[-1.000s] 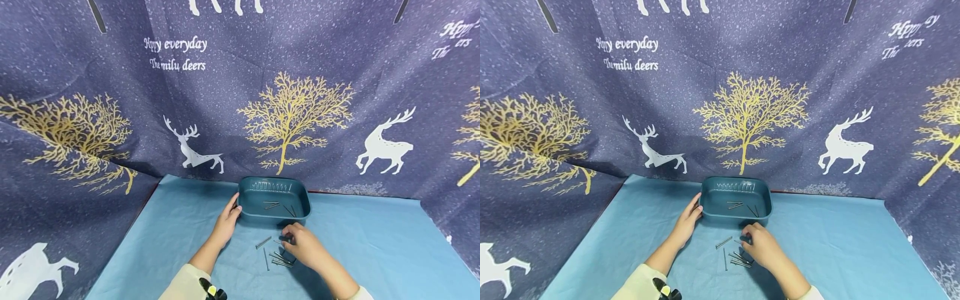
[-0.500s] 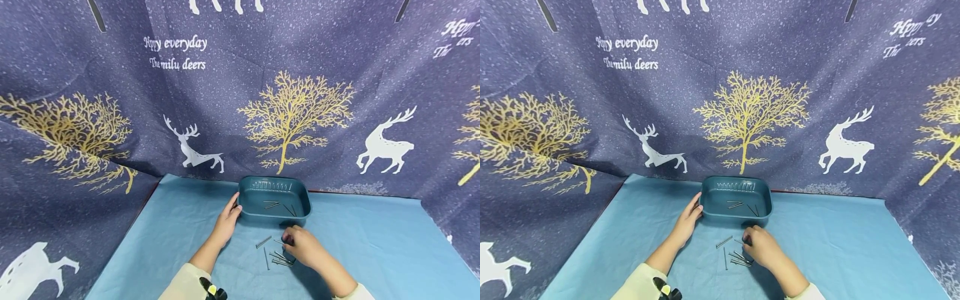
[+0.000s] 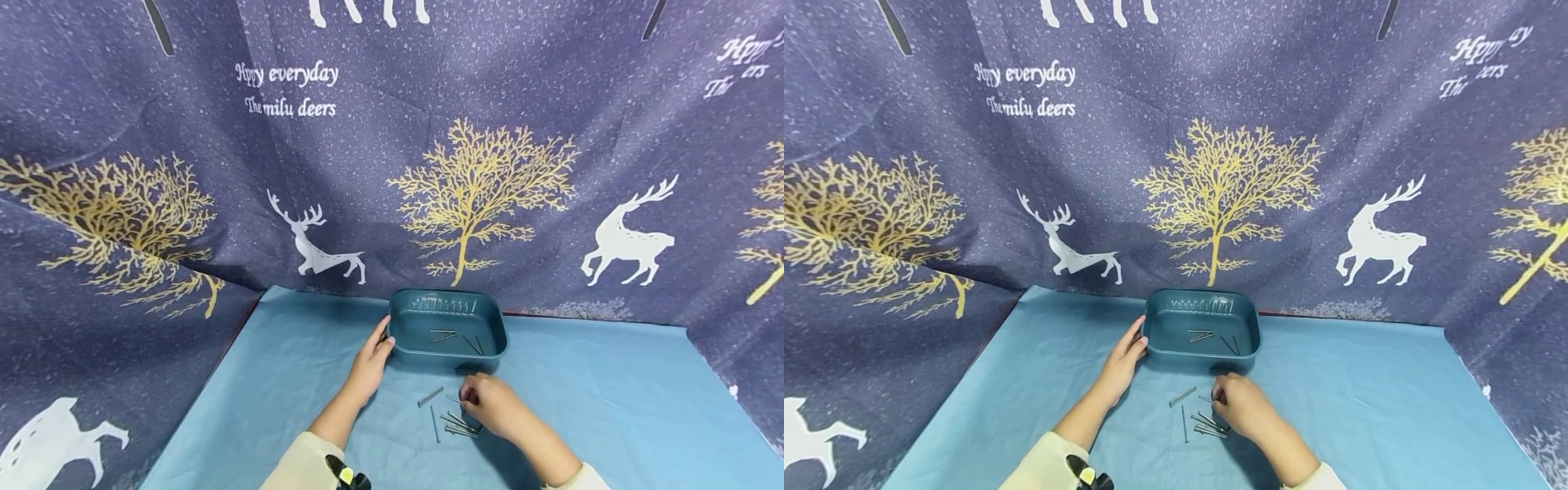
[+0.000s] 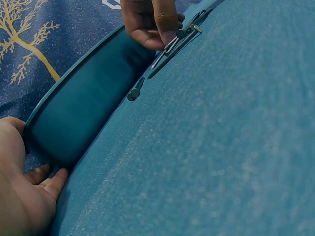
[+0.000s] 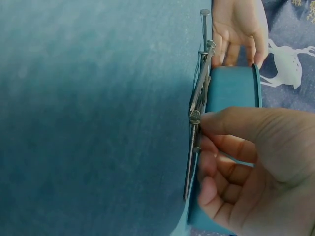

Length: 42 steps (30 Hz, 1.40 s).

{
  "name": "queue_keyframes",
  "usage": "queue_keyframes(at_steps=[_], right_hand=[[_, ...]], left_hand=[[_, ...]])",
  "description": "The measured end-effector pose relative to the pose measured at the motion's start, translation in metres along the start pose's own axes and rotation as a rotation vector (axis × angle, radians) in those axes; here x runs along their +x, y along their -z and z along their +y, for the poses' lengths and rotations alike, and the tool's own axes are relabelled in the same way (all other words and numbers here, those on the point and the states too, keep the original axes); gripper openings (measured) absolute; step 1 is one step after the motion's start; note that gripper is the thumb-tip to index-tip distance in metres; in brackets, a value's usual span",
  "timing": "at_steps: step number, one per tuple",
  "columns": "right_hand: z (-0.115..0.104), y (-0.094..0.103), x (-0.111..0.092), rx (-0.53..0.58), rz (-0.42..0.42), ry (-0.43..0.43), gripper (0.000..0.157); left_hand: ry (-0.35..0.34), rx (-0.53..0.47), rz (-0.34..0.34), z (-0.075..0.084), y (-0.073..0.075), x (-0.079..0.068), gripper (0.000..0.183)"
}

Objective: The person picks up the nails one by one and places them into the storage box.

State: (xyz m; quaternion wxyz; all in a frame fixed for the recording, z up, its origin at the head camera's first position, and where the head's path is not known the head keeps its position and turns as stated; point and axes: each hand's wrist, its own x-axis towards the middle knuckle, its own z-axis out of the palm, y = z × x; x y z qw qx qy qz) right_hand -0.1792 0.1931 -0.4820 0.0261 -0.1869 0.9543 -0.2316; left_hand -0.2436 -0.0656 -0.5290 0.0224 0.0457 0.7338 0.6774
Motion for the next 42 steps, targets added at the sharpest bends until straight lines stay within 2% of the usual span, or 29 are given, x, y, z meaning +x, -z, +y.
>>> queue_keyframes(at_steps=[11,21,42], right_hand=[[0.0013,-0.0011,-0.0010,-0.023,0.008,0.035,0.016],[-0.0005,-0.0016,-0.0007,-0.055,0.026,0.030,0.017],[-0.0060,0.0045,0.0013,0.035,0.102,-0.027,0.018]], left_hand=[[0.003,0.012,0.009,-0.0007,-0.0006,-0.0002,0.052],[-0.004,0.010,0.008,-0.0001,-0.0002,-0.0006,0.053],[-0.006,0.014,0.007,-0.0001,-0.0008,-0.0013,0.053]])
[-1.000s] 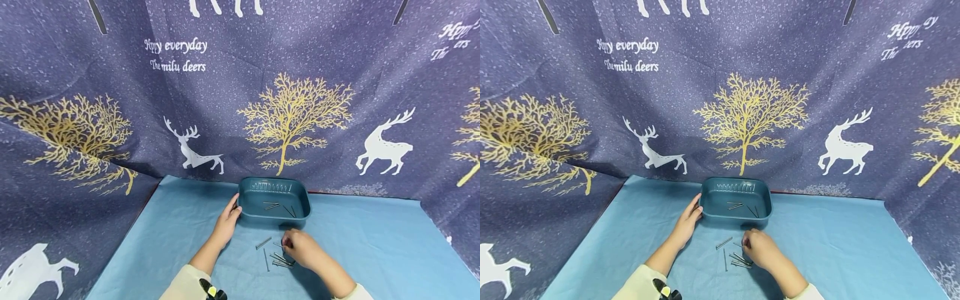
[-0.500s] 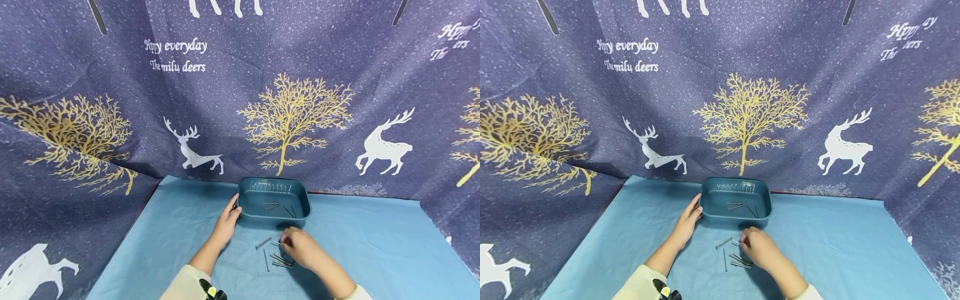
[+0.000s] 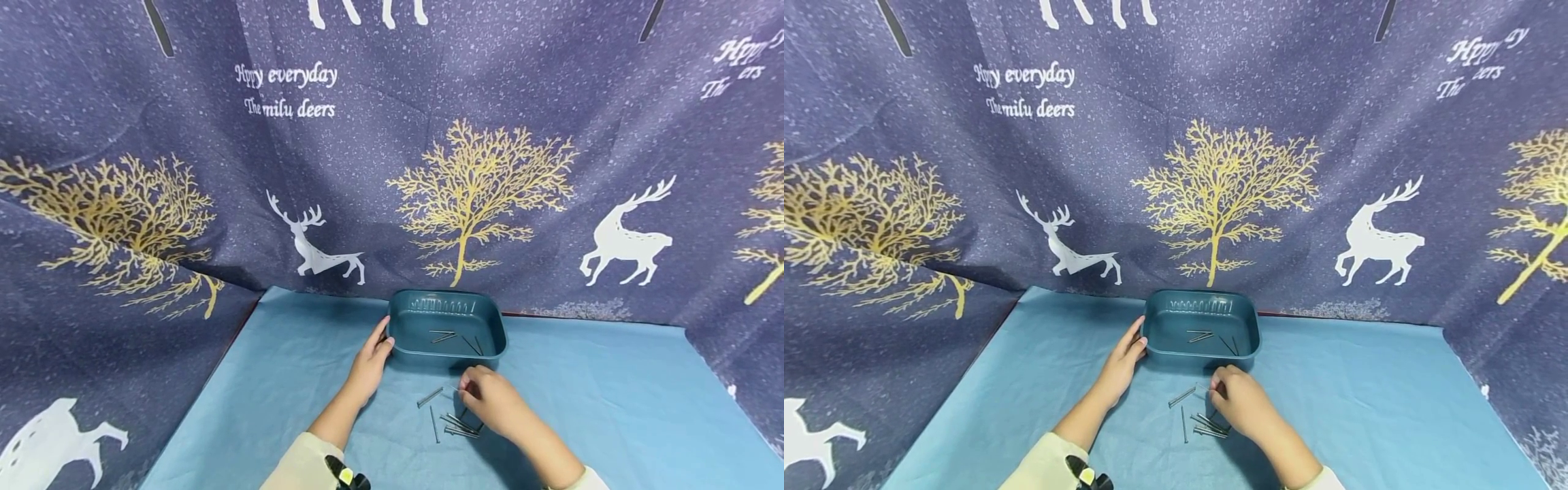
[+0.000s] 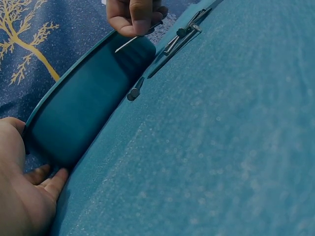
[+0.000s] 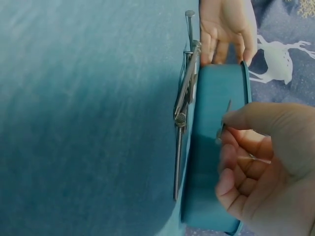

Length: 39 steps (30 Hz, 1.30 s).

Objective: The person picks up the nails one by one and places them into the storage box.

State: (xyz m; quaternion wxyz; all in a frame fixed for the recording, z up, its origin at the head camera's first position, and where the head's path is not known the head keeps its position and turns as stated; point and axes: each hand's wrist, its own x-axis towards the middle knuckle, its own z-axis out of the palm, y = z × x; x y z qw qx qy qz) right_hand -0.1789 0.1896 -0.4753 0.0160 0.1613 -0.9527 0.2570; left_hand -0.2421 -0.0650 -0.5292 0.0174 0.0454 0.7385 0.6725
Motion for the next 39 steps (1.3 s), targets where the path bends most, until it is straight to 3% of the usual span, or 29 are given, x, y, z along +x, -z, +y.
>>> queue_keyframes(at_steps=[11,39], right_hand=[[-0.004,0.006,0.004,0.040,0.020,-0.045,0.016],[-0.005,0.011,0.010,0.138,0.144,-0.010,0.008]], left_hand=[[0.006,0.007,-0.002,0.002,0.001,-0.002,0.055],[0.009,-0.003,-0.013,0.002,0.001,-0.001,0.055]])
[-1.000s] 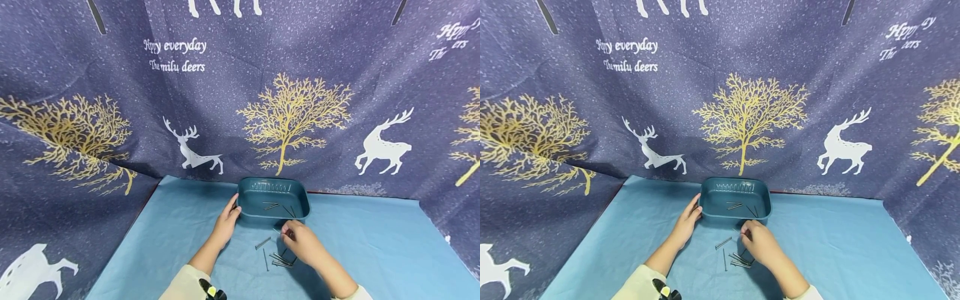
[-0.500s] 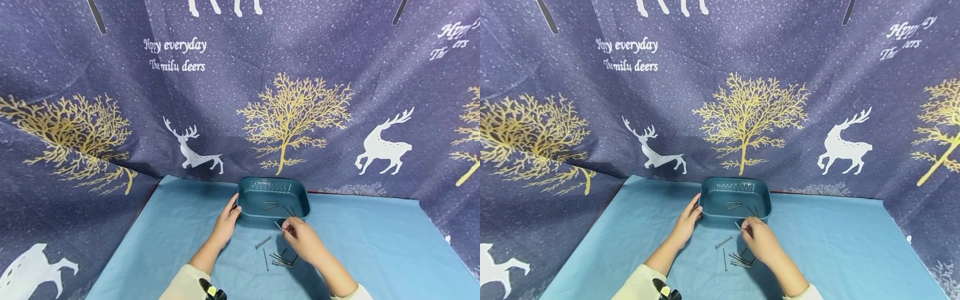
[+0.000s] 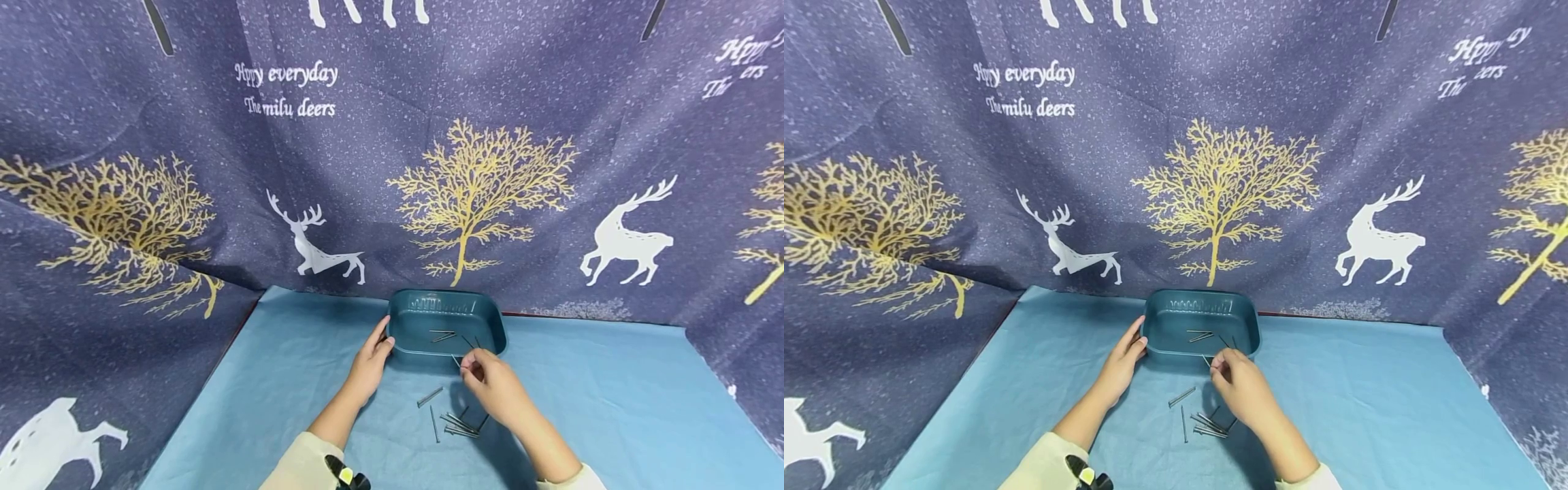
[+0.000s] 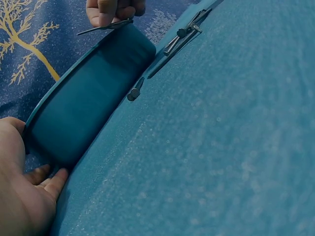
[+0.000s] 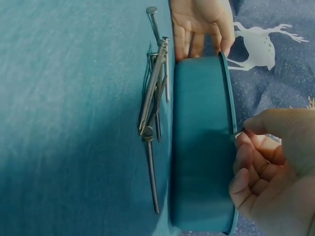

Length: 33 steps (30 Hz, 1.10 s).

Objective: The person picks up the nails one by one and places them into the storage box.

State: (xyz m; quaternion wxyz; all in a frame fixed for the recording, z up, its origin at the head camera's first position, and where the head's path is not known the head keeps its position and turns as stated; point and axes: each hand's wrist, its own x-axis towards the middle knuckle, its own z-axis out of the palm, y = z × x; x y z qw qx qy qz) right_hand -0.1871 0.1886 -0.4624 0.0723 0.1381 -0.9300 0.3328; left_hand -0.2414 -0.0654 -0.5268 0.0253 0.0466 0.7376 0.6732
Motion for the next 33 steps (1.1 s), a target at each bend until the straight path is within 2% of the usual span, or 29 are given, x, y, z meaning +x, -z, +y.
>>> queue_keyframes(at_steps=[7,18,33], right_hand=[[-0.002,0.001,0.004,0.085,0.011,-0.042,0.005],[0.001,-0.001,0.012,0.086,0.081,-0.046,0.008],[0.005,0.006,0.025,0.088,0.138,-0.113,0.007]], left_hand=[[-0.004,0.002,0.004,-0.002,0.000,0.001,0.054],[-0.002,0.003,-0.004,-0.002,0.000,0.000,0.054],[-0.007,0.002,-0.006,0.000,0.001,-0.001,0.053]])
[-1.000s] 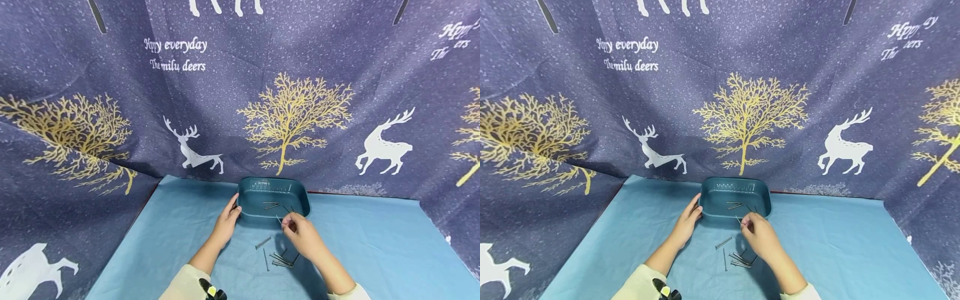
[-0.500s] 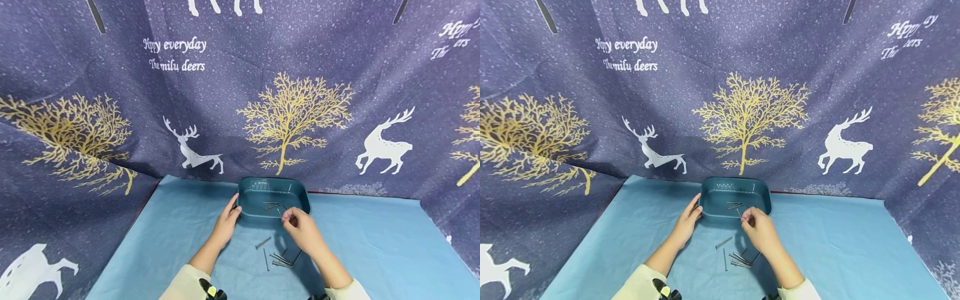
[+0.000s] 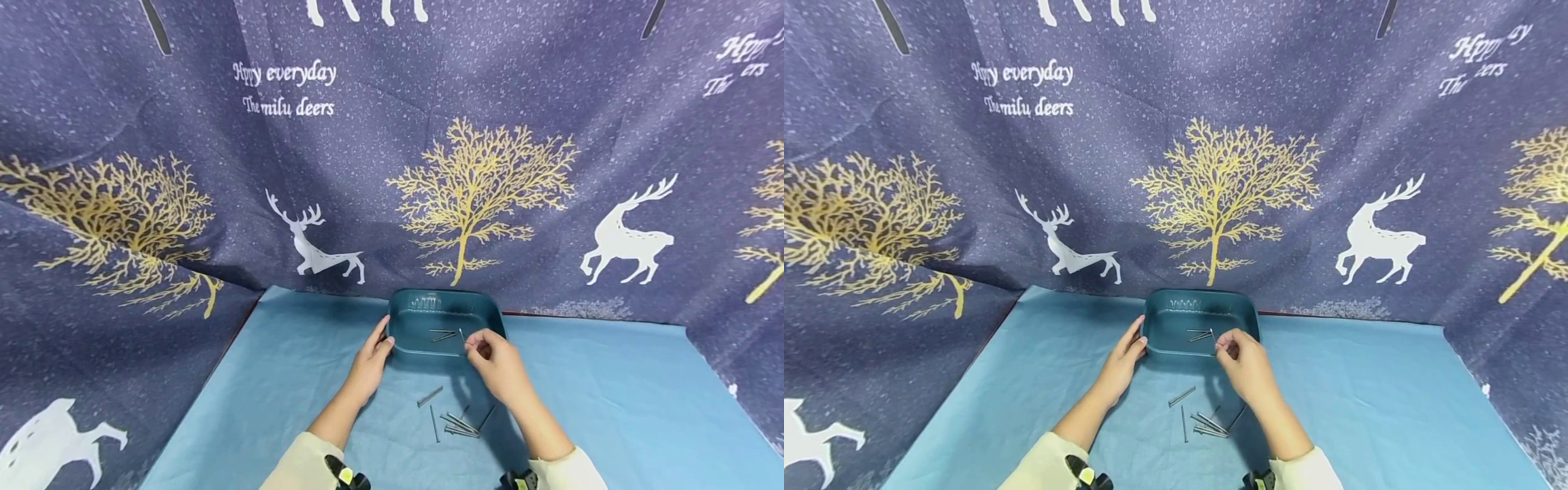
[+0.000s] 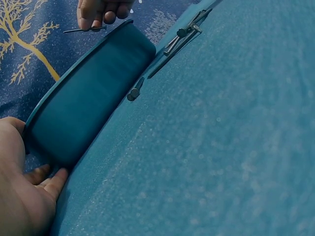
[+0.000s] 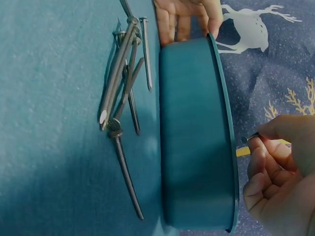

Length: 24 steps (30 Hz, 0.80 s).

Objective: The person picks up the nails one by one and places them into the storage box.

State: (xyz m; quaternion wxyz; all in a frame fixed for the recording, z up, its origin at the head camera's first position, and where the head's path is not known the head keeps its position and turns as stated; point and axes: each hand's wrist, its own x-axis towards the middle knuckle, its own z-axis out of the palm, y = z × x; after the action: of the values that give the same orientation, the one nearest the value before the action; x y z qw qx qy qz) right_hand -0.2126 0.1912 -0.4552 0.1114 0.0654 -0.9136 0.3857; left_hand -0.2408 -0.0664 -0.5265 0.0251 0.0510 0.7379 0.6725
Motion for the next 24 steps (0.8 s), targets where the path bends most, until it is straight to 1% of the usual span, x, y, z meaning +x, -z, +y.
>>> queue_keyframes(at_steps=[7,19,22,24], right_hand=[[0.000,0.002,0.007,0.013,-0.002,-0.050,0.004],[0.003,0.000,0.015,0.021,0.008,-0.046,0.004],[0.004,-0.001,0.015,0.013,0.011,-0.042,0.007],[0.004,-0.002,0.015,0.012,0.017,-0.040,0.013]], left_hand=[[0.008,0.000,0.010,-0.001,0.000,0.002,0.052],[0.005,-0.013,0.009,-0.001,-0.001,0.002,0.053],[0.003,-0.018,0.008,-0.002,-0.001,0.002,0.053],[0.003,-0.015,0.008,-0.002,-0.001,0.002,0.053]])
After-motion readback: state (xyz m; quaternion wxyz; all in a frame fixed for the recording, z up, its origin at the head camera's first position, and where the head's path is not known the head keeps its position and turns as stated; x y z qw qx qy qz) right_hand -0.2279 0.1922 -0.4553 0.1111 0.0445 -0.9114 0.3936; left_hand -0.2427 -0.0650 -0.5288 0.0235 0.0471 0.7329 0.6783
